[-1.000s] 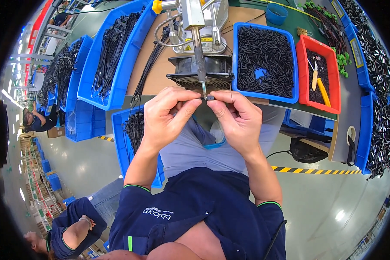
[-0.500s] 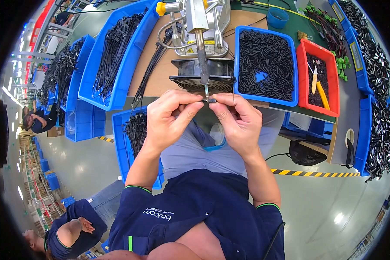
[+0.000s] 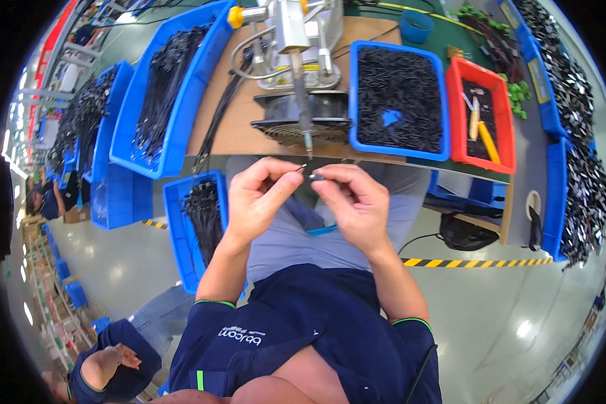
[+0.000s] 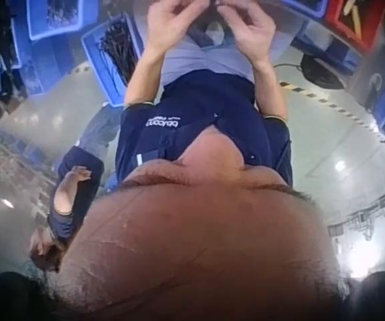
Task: Soldering wires to small electronic components at a workbench in a factory.
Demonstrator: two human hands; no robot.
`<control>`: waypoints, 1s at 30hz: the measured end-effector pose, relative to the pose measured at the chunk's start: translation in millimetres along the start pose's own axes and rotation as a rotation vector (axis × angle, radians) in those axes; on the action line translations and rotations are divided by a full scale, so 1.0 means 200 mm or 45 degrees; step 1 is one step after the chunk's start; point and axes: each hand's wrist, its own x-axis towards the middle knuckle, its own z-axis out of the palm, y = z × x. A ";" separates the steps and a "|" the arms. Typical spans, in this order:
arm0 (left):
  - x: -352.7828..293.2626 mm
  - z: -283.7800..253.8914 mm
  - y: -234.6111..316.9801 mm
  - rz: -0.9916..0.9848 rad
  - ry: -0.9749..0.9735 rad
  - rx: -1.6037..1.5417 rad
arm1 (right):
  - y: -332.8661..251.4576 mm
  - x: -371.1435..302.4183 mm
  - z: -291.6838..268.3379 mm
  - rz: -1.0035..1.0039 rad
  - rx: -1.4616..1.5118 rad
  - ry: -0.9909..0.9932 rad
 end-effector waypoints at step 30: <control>-0.19 -0.10 -0.03 -0.032 -0.044 0.234 | -0.15 0.63 -0.42 0.002 -1.841 -0.135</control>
